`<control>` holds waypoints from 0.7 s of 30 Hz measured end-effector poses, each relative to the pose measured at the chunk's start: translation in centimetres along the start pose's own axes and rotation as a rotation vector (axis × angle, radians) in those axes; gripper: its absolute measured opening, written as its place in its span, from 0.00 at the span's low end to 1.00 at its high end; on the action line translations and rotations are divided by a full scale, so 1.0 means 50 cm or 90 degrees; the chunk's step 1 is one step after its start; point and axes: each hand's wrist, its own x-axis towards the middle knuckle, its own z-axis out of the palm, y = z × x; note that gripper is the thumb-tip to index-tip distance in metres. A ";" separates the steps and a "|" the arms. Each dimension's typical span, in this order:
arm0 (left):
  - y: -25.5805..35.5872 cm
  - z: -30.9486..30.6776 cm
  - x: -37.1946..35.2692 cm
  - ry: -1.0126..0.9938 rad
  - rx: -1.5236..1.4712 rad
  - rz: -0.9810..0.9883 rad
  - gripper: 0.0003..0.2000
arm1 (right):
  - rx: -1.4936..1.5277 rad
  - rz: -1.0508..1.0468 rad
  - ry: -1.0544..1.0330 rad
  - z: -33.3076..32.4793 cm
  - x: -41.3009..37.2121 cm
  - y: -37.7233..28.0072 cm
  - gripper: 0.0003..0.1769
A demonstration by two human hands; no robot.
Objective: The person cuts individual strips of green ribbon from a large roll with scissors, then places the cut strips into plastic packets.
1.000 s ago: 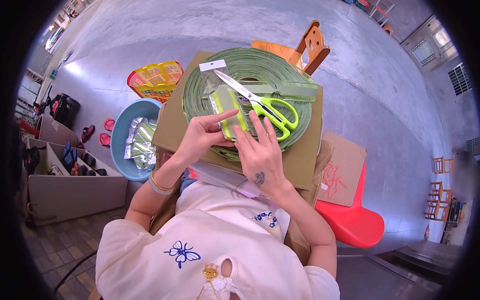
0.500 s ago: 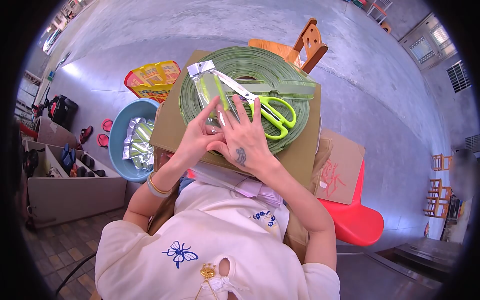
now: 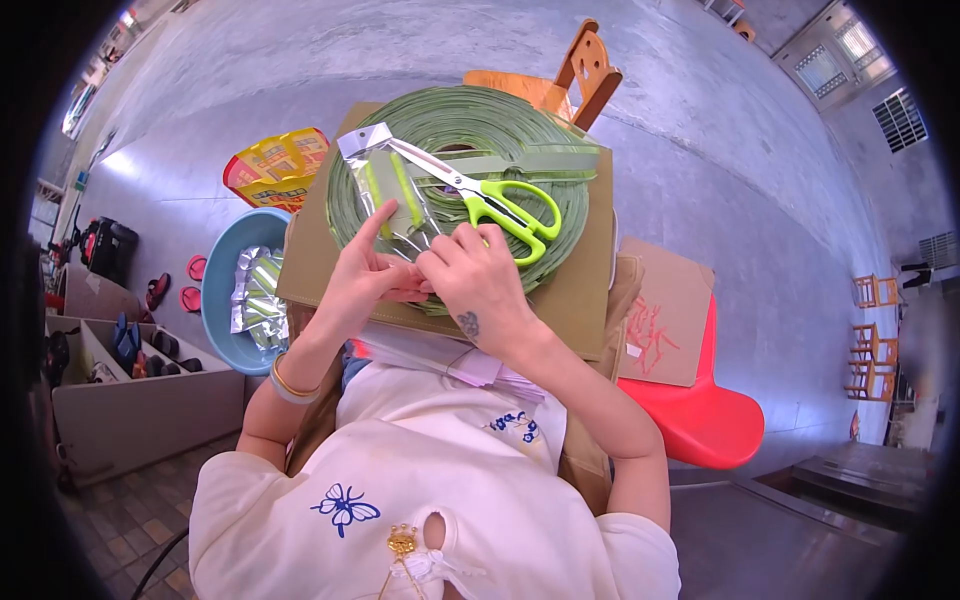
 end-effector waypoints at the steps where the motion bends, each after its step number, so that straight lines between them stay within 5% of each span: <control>1: -0.001 0.002 0.001 0.001 -0.002 0.003 0.39 | -0.023 -0.017 0.017 0.003 -0.001 0.000 0.04; 8: 0.002 0.005 0.005 0.027 -0.019 -0.007 0.39 | -0.103 -0.035 0.036 0.020 -0.004 -0.008 0.04; 13: 0.014 -0.001 0.011 0.056 -0.027 0.009 0.39 | 0.135 0.032 0.046 -0.091 -0.027 0.006 0.07; 16: 0.035 0.003 -0.024 -0.030 0.014 -0.005 0.37 | 0.152 0.475 0.319 -0.199 -0.115 0.162 0.03; 19: 0.026 0.006 -0.050 -0.060 0.098 -0.044 0.35 | -0.002 0.719 0.378 -0.174 -0.423 0.435 0.10; 21: 0.003 0.005 -0.061 -0.026 0.147 -0.042 0.31 | -0.131 0.917 0.292 -0.086 -0.687 0.567 0.16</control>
